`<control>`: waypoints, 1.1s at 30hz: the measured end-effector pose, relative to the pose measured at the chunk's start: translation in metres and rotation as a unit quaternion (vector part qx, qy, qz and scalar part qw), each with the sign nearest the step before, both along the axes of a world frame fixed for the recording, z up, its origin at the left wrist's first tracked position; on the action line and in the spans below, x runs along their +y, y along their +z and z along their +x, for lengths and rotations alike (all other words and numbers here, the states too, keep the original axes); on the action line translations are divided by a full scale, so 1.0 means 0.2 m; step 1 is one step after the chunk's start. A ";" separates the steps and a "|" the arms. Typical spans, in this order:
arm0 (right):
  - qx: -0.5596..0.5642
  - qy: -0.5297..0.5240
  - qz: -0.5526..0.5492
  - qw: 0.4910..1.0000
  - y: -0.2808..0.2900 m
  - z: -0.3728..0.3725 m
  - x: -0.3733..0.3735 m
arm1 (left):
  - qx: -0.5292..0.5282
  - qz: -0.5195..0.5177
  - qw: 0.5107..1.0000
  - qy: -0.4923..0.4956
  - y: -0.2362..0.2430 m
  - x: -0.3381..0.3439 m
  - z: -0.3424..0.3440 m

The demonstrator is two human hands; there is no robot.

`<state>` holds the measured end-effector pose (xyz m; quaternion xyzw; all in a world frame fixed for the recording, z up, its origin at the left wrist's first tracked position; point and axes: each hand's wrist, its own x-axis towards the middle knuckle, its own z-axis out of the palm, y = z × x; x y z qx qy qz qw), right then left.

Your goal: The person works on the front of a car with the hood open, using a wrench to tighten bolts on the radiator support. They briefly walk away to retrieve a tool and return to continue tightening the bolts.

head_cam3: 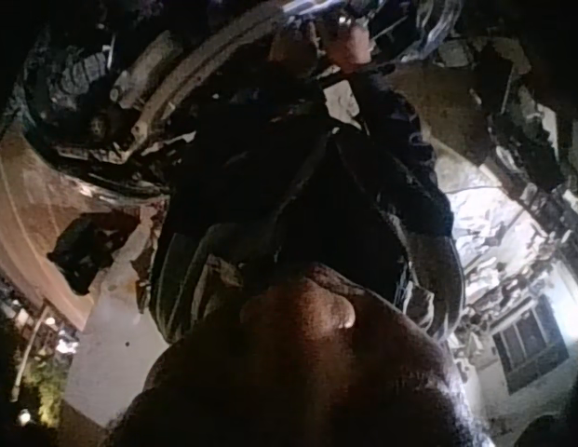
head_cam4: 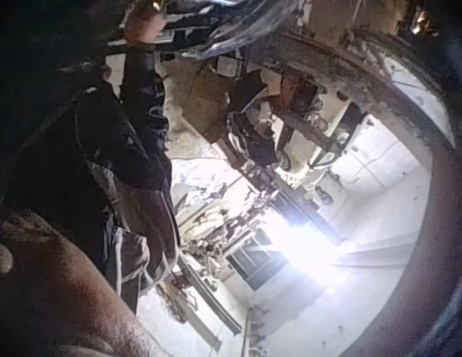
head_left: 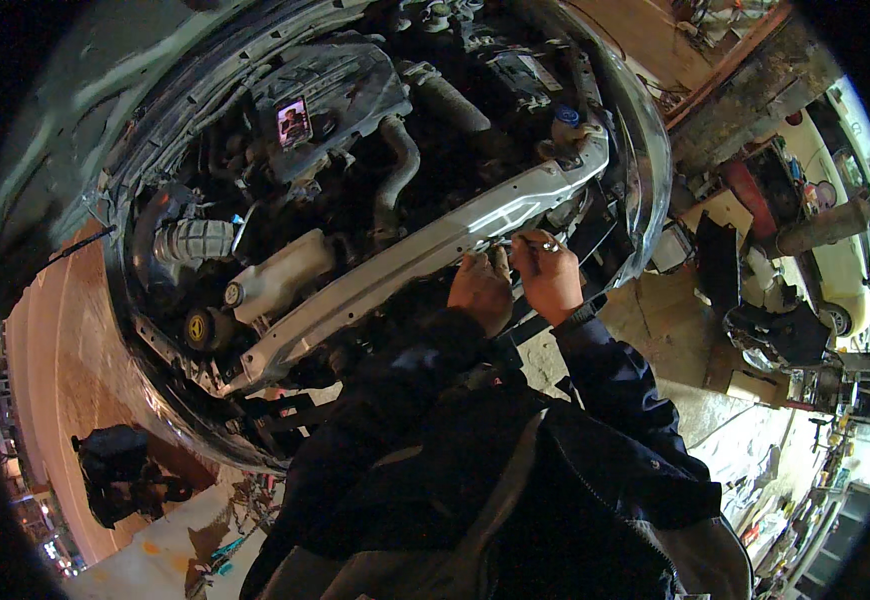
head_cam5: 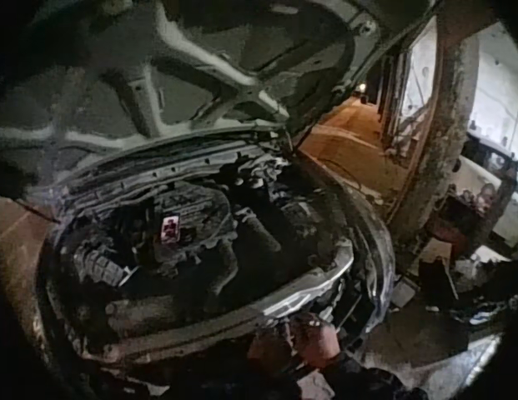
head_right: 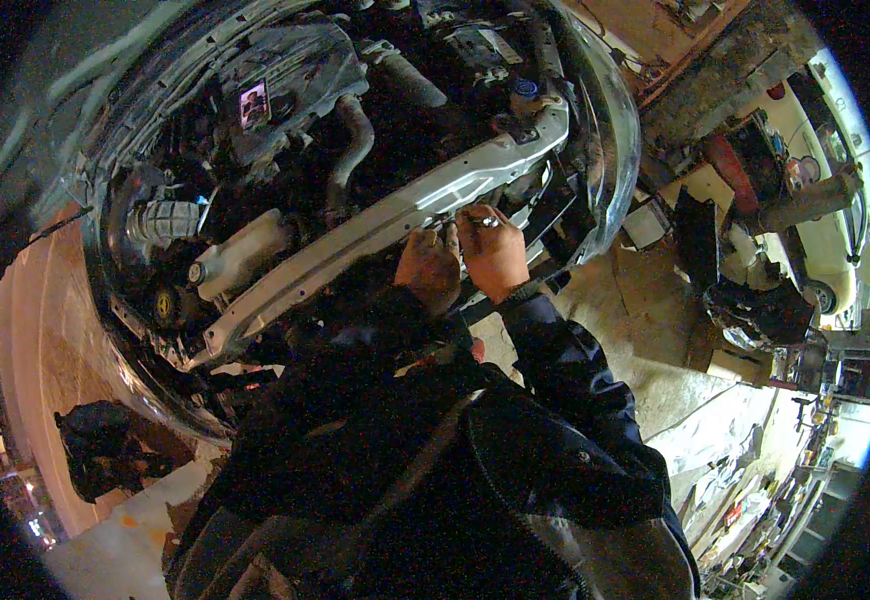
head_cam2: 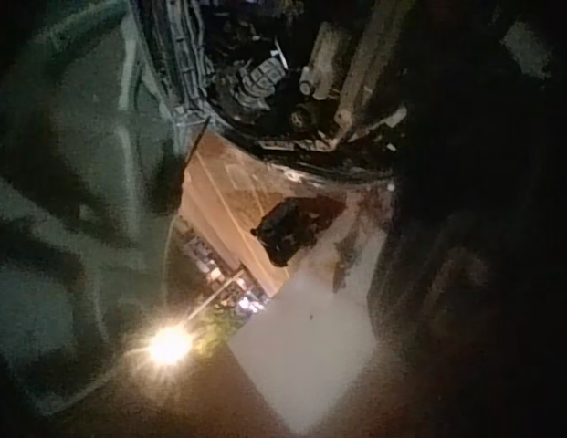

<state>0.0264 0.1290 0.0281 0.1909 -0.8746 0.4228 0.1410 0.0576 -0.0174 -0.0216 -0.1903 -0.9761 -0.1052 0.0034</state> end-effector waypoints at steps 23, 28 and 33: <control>-0.278 -0.025 -0.227 0.933 -0.16 -0.23 0.11 | -0.126 -0.036 0.991 0.020 0.13 0.02 0.01; -0.460 0.008 -0.386 0.800 -0.26 -0.34 0.23 | -0.043 0.007 0.998 0.045 0.02 0.04 0.01; -0.490 -0.004 -0.431 0.758 -0.28 -0.44 0.18 | -0.019 0.191 0.971 0.145 0.01 0.08 0.02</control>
